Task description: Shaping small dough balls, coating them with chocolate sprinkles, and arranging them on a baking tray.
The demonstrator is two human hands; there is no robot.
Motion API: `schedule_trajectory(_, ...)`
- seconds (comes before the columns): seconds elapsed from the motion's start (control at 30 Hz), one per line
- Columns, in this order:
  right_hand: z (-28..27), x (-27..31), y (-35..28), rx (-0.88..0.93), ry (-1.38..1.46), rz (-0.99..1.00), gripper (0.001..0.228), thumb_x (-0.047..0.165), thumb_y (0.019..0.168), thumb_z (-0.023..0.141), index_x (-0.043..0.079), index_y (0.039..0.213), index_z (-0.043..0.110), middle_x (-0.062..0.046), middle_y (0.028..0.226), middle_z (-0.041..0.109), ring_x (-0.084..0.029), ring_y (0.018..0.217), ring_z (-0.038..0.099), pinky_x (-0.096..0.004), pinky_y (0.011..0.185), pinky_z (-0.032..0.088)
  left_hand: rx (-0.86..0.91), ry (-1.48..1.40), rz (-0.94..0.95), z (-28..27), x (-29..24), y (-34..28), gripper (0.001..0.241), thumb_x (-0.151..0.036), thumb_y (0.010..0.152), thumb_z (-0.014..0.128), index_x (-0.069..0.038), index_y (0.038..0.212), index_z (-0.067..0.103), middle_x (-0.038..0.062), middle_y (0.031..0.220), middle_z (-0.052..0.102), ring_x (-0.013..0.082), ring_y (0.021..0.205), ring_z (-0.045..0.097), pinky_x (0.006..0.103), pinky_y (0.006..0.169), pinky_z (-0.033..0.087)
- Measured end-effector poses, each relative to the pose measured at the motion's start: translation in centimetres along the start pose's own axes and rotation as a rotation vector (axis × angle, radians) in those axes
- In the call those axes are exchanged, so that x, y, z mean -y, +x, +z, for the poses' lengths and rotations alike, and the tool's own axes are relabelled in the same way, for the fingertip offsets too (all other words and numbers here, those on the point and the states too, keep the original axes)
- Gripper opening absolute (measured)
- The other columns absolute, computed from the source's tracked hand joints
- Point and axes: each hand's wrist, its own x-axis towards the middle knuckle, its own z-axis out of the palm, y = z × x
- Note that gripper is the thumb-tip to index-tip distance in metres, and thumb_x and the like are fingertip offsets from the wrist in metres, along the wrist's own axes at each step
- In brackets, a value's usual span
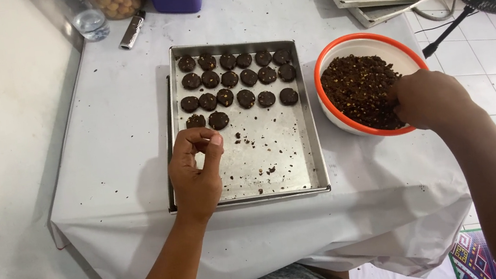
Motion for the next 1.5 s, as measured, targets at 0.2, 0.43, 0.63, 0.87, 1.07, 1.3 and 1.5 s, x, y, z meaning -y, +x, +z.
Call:
schedule_trajectory(0.2, -1.1, 1.0, 0.0, 0.046, -0.02, 0.045, 0.032, 0.009, 0.085, 0.053, 0.019, 0.101, 0.079, -0.004, 0.086, 0.076, -0.025, 0.078, 0.075, -0.034, 0.057, 0.059, 0.001, -0.008, -0.005, -0.1, 0.0, 0.0, 0.006, -0.017, 0.099, 0.064, -0.012, 0.103, 0.063, -0.001, 0.096, 0.063, 0.0115, 0.088, 0.057, 0.0256, 0.083, 0.05)
schedule_trajectory(0.43, -1.8, -0.5, -0.7, -0.01, 0.192, 0.062, 0.03, 0.02, 0.084, 0.06, 0.03, 0.099, 0.083, -0.001, 0.09, 0.079, -0.021, 0.089, 0.07, -0.035, 0.066, 0.055, 0.012, -0.002, -0.009, -0.1, -0.3, -0.1, 0.007, -0.019, 0.1, 0.063, -0.013, 0.102, 0.064, -0.002, 0.096, 0.065, 0.0113, 0.088, 0.058, 0.0256, 0.083, 0.05)
schedule_trajectory(0.63, -1.6, -0.8, -1.7, -0.147, 1.084, 0.132, 0.036, 0.007, 0.099, 0.043, 0.008, 0.123, 0.07, -0.016, 0.093, 0.07, -0.03, 0.076, 0.066, -0.042, 0.077, 0.049, 0.043, 0.016, 0.049, 0.0, -0.5, -0.2, 0.008, -0.019, 0.1, 0.062, -0.011, 0.102, 0.064, 0.001, 0.098, 0.065, 0.0127, 0.091, 0.061, 0.0261, 0.083, 0.051)
schedule_trajectory(0.87, 0.6, -0.2, 1.2, -0.059, 1.737, 0.137, 0.011, 0.019, 0.092, 0.052, 0.012, 0.089, 0.06, -0.001, 0.08, 0.054, -0.011, 0.062, 0.04, -0.025, 0.05, 0.031, 0.038, 0.043, 0.046, 0.2, -0.3, -0.2, 0.005, -0.017, 0.1, 0.063, -0.012, 0.101, 0.063, -0.001, 0.095, 0.063, 0.0118, 0.088, 0.058, 0.0258, 0.083, 0.05)
schedule_trajectory(1.07, 0.4, 2.0, -0.2, -0.254, 1.82, 0.023, 0.042, 0.041, 0.113, 0.052, 0.014, 0.081, 0.048, 0.001, 0.074, 0.041, -0.011, 0.057, 0.031, -0.024, 0.05, 0.025, -0.001, 0.089, 0.01, 0.3, -0.6, -0.1, 0.007, -0.019, 0.099, 0.064, -0.013, 0.099, 0.065, -0.002, 0.095, 0.064, 0.011, 0.084, 0.055, 0.0254, 0.082, 0.049)
schedule_trajectory(1.3, 6.4, 1.6, 6.3, -0.557, 1.432, 0.074, 0.058, 0.058, 0.117, 0.046, 0.019, 0.079, 0.065, -0.004, 0.064, 0.056, -0.022, 0.065, 0.057, -0.036, 0.068, 0.049, -0.013, 0.098, 0.079, 0.6, 0.9, 0.0, 0.007, -0.014, 0.1, 0.069, -0.008, 0.102, 0.066, 0.007, 0.092, 0.066, 0.0172, 0.081, 0.058, 0.0372, 0.083, 0.048)
schedule_trajectory(1.5, 6.5, 1.6, 6.2, -0.641, 1.279, 0.075, 0.065, 0.053, 0.115, 0.043, 0.001, 0.088, 0.071, -0.026, 0.085, 0.067, -0.048, 0.095, 0.064, -0.059, 0.087, 0.047, -0.028, 0.126, 0.075, 0.8, 0.6, 0.0, 0.007, -0.013, 0.099, 0.07, -0.007, 0.1, 0.068, 0.009, 0.09, 0.066, 0.0174, 0.08, 0.057, 0.0367, 0.081, 0.048)
